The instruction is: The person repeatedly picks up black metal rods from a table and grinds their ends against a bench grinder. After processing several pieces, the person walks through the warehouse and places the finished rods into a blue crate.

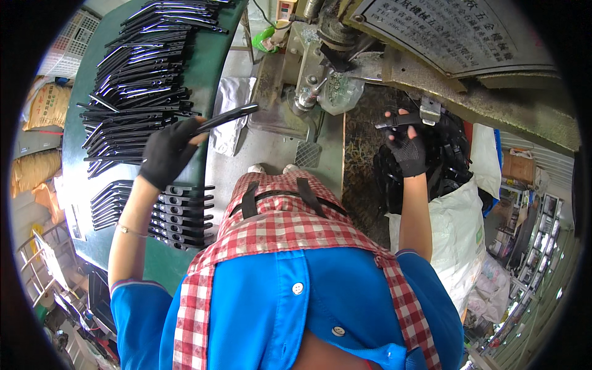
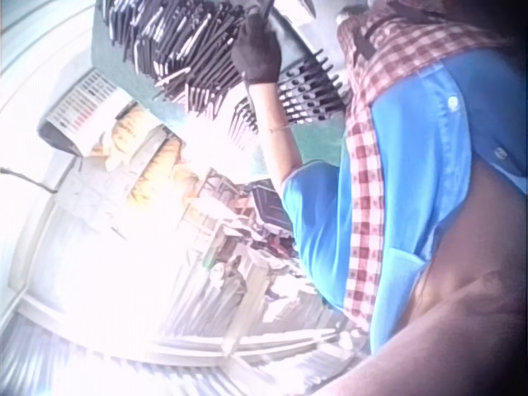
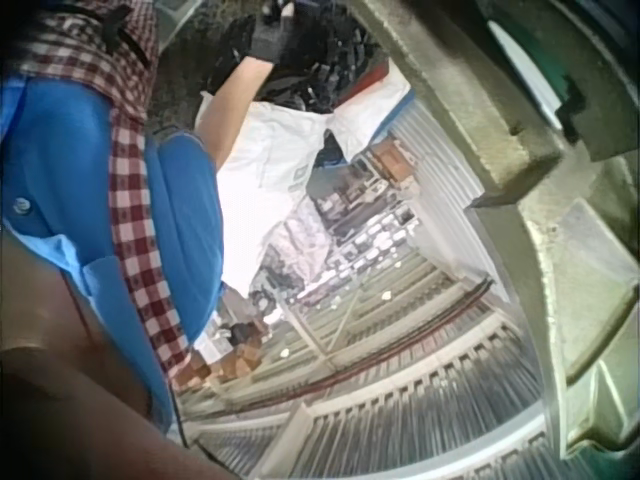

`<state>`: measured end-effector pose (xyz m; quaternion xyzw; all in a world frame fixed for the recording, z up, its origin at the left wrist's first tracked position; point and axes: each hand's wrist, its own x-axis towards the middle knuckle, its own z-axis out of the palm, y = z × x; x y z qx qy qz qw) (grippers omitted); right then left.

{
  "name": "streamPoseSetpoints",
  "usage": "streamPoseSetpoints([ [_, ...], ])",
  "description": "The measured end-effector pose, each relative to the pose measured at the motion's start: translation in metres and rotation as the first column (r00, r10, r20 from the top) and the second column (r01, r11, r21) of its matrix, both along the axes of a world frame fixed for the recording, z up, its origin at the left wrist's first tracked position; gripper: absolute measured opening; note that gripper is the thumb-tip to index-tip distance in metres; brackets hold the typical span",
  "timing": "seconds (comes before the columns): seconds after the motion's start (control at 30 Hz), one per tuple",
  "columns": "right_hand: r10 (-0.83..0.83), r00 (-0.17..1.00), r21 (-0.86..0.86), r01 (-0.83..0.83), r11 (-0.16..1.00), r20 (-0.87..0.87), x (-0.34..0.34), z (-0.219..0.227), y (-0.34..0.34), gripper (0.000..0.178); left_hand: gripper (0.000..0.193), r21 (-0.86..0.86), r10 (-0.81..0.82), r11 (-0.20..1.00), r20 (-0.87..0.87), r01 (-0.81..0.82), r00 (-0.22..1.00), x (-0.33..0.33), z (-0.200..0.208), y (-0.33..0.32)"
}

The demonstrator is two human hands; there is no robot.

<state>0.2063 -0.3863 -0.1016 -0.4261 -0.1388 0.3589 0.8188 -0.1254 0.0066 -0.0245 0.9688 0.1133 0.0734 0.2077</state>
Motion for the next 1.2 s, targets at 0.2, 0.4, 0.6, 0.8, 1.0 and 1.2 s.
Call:
streamPoseSetpoints([
  [0.2, 0.084, 0.986, 0.319, -0.033, 0.947, -0.147, -0.047, 0.048, 0.050, 0.044, 0.030, -0.075, -0.252, 0.964, 0.058, 0.256, 0.966, 0.068, 0.026, -0.044],
  [0.4, 0.150, 0.988, 0.307, -0.157, 0.939, 0.044, -0.067, 0.073, 0.070, 0.039, 0.035, -0.285, -0.287, 0.912, 0.072, 0.295, 0.955, 0.086, 0.034, -0.049],
  [0.6, 0.230, 0.950, 0.154, -0.264, 0.952, 0.210, -0.071, 0.084, 0.079, 0.033, 0.034, -0.336, -0.414, 0.861, -0.030, 0.381, 0.910, 0.085, 0.032, -0.040],
  [0.8, 0.273, 0.929, 0.121, -0.310, 0.943, 0.249, -0.072, 0.085, 0.096, 0.033, 0.032, -0.274, -0.384, 0.893, -0.049, 0.357, 0.922, 0.082, 0.025, -0.045],
  [1.0, 0.732, 0.598, -0.661, -0.408, 0.629, 0.327, -0.079, 0.084, 0.074, 0.041, 0.030, -0.020, -0.287, 0.958, -0.080, 0.287, 0.954, 0.080, 0.024, -0.026],
  [1.2, 0.609, 0.060, -0.579, 0.396, 0.712, 0.791, -0.096, 0.146, 0.076, 0.038, 0.027, 0.002, -0.414, 0.909, -0.090, 0.416, 0.906, 0.077, 0.036, -0.026],
])
